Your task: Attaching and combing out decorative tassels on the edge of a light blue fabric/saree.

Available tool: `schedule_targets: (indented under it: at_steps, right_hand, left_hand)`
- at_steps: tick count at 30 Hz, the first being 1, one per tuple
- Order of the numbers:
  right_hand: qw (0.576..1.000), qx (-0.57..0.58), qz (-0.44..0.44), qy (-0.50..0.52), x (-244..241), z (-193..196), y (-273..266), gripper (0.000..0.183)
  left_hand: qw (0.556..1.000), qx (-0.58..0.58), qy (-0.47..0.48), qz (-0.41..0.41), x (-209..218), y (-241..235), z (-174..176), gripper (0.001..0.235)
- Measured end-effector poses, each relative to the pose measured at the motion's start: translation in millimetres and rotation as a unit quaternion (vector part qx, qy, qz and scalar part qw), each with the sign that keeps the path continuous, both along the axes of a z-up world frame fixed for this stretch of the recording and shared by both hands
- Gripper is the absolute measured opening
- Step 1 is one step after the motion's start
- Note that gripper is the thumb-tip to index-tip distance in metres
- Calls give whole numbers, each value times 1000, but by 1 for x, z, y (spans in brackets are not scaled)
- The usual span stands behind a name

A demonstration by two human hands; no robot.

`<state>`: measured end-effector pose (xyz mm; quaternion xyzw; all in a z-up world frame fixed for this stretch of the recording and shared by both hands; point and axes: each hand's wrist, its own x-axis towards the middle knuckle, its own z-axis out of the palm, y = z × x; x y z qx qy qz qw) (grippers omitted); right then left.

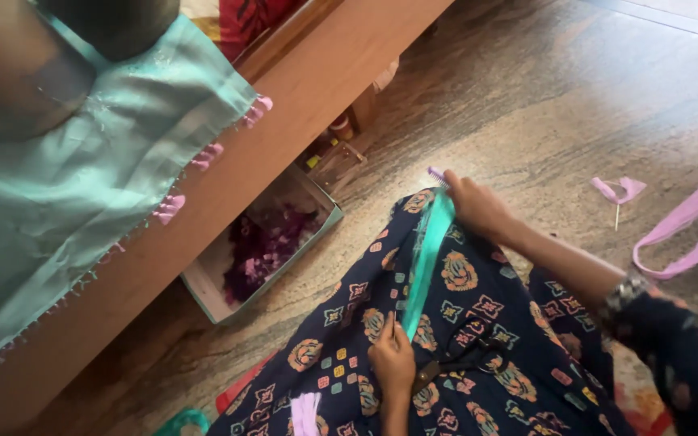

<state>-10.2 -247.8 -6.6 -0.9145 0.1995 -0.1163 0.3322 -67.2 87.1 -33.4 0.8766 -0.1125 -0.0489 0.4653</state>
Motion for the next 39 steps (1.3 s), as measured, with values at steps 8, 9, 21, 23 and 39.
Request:
schedule_targets:
  at_steps: [8,9,21,23,39]
  right_hand:
    - [999,-23,38,-11,-13,17,11,46]
    - [996,-40,58,-61,-13,13,8,46]
    - [934,-201,171,242,-19,65,-2,75]
    - [972,-153,111,140,-18,47,-20,76]
    - [992,46,82,88,-6,44,-17,85]
  left_hand:
    - [978,205,-29,-22,-7,24,5,36]
    - [971,233,-50,-29,-8,23,4,36]
    - [970,232,10,-66,-5,19,20,34]
    - [973,221,2,-68,-4,22,15,33]
    - [979,193,-5,-64,-4,24,15,34]
